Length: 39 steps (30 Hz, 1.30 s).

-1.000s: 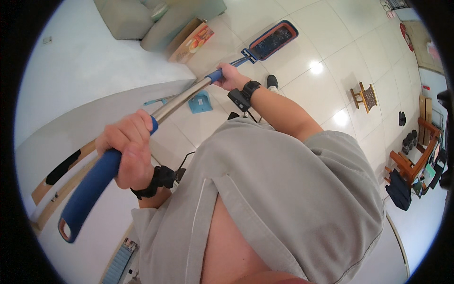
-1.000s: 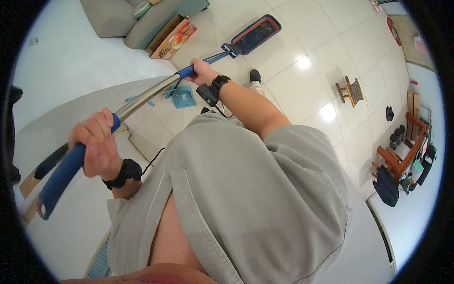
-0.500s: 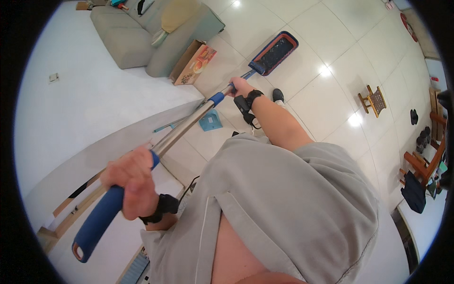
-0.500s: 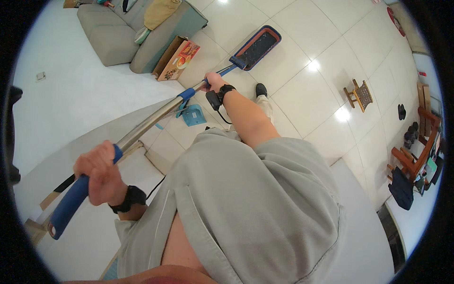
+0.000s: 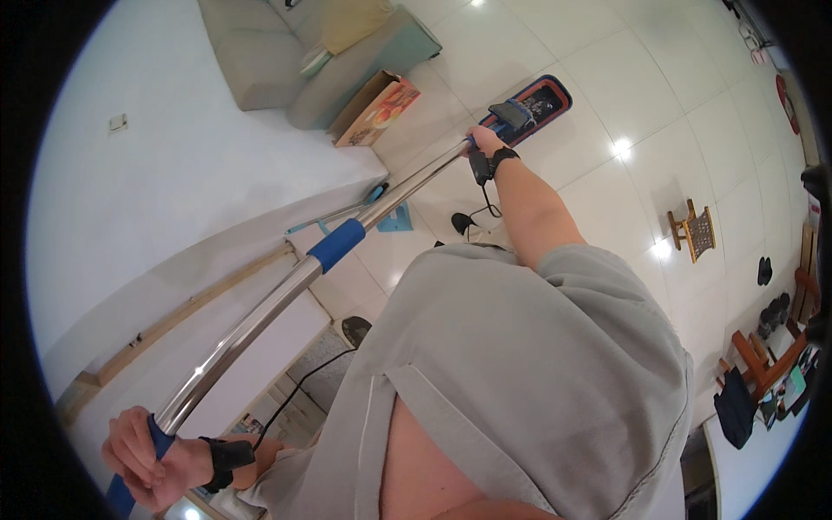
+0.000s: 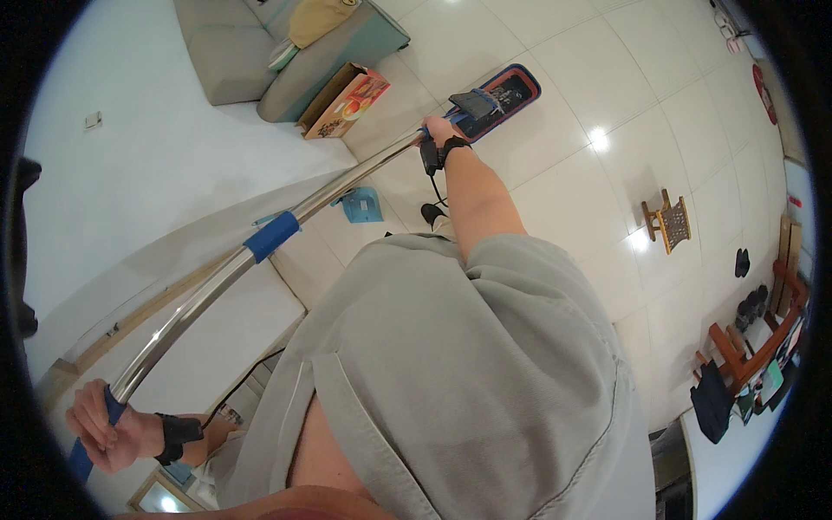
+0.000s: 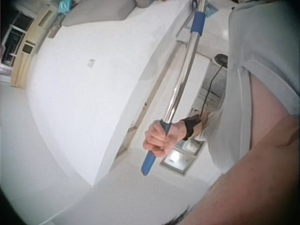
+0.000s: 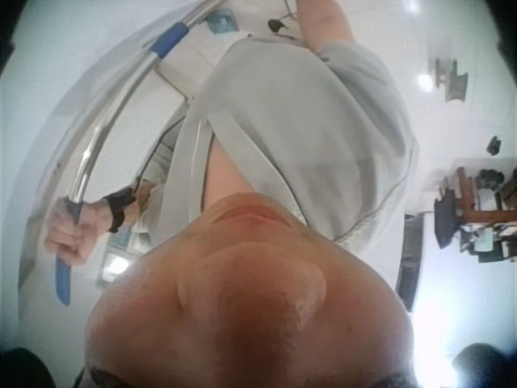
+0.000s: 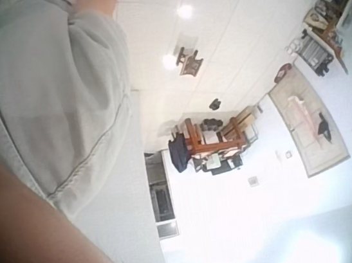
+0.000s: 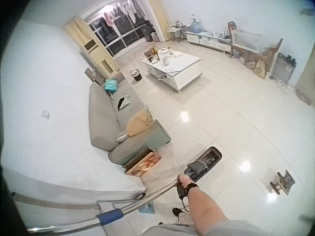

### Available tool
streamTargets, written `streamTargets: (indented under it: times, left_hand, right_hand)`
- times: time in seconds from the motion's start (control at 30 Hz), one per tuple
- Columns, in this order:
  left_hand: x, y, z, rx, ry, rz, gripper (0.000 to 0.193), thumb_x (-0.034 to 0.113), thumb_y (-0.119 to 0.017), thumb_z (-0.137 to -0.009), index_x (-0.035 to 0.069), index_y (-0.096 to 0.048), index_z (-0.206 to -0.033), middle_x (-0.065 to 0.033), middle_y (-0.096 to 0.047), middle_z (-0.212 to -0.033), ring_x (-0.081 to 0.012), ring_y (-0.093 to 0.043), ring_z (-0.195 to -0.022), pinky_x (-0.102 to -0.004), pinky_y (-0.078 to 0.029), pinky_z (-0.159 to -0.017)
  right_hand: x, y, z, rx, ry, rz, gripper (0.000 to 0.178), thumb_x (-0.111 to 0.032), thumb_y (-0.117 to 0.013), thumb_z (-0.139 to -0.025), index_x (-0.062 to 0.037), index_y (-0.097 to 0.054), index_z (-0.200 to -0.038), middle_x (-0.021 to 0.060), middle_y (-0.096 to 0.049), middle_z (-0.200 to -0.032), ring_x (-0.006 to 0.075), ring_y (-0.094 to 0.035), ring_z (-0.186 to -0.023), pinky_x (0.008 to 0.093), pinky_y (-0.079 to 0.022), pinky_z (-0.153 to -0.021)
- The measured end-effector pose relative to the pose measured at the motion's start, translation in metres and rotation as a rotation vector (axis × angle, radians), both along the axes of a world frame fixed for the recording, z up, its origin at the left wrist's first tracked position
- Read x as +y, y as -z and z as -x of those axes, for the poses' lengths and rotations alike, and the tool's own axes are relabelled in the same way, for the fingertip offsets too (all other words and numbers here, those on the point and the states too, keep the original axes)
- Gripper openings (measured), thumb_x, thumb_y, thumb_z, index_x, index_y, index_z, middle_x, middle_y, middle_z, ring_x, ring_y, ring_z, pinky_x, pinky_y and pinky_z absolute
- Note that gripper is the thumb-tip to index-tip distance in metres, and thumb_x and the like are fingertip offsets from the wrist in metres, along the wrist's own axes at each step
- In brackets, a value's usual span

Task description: The person sweeps the tiled floor with a broom and dustpan, then switches to a flat mop to clean the same area. The person moves around furniture and a desk while sweeping and mopping.

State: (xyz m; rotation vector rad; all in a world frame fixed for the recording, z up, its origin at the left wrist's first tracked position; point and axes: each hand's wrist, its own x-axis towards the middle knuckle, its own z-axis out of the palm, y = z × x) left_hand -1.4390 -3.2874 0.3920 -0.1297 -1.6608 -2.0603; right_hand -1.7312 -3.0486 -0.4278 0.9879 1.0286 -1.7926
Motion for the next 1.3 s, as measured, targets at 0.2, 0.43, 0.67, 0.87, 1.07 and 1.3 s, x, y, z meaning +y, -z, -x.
streamTargets:
  times: [0.2,0.43,0.67,0.87,1.07,1.3]
  left_hand:
    - [0.017,-0.059,-0.021,0.137,-0.230,0.055,0.021,0.014,-0.047,-0.089,0.018,-0.039,-0.070,-0.0013,-0.038,-0.049,-0.0160,-0.036,-0.051,-0.0334,-0.039,-0.080]
    - [0.017,-0.033,-0.025,0.110,-0.186,-0.008,0.025,0.015,-0.049,-0.091,0.019,-0.040,-0.068,-0.0010,-0.043,-0.051,-0.0139,-0.039,-0.050,-0.0314,-0.038,-0.078]
    - [0.047,0.081,-0.002,0.111,-0.070,0.077,0.034,0.015,-0.062,-0.092,0.021,-0.042,-0.065,0.0037,-0.053,-0.049,-0.0071,-0.040,-0.040,-0.0237,-0.035,-0.053]
    - [0.042,0.166,0.010,0.047,0.206,0.158,0.038,0.016,-0.068,-0.091,0.019,-0.041,-0.065,0.0053,-0.047,-0.056,-0.0076,-0.041,-0.050,-0.0280,-0.035,-0.060]
    - [0.043,0.212,0.007,-0.019,0.323,0.260,0.038,0.018,-0.070,-0.092,0.017,-0.042,-0.067,0.0023,-0.048,-0.058,-0.0128,-0.044,-0.053,-0.0315,-0.037,-0.063]
    - [0.022,0.209,-0.003,-0.048,0.161,0.354,0.029,0.015,-0.069,-0.088,0.015,-0.045,-0.072,0.0018,-0.046,-0.062,-0.0129,-0.038,-0.056,-0.0340,-0.035,-0.068]
  right_hand:
    - [0.037,-0.009,0.016,0.035,-0.074,-0.042,0.027,-0.015,-0.064,-0.097,0.0074,-0.061,-0.112,0.0228,-0.068,-0.098,0.0376,-0.074,-0.075,0.0538,-0.065,-0.065]
    - [0.037,-0.019,0.015,-0.027,0.016,-0.033,0.025,-0.017,-0.065,-0.099,0.0036,-0.057,-0.110,0.0178,-0.063,-0.094,0.0335,-0.067,-0.072,0.0523,-0.060,-0.064]
    - [0.007,-0.127,-0.040,-0.058,0.172,0.090,0.015,-0.016,-0.061,-0.099,-0.0037,-0.054,-0.103,0.0131,-0.061,-0.087,0.0295,-0.066,-0.071,0.0503,-0.061,-0.063]
    - [-0.019,-0.224,-0.089,-0.021,0.240,0.080,0.017,-0.017,-0.059,-0.100,-0.0032,-0.056,-0.109,0.0150,-0.068,-0.094,0.0320,-0.073,-0.074,0.0520,-0.064,-0.069]
    - [-0.035,-0.237,-0.122,0.028,0.196,0.053,0.013,-0.015,-0.060,-0.100,-0.0066,-0.054,-0.108,0.0102,-0.064,-0.092,0.0267,-0.070,-0.079,0.0489,-0.063,-0.070]
    - [-0.029,-0.184,-0.109,-0.018,0.291,0.043,0.012,-0.016,-0.062,-0.100,-0.0065,-0.056,-0.104,0.0103,-0.062,-0.092,0.0267,-0.069,-0.078,0.0503,-0.063,-0.068]
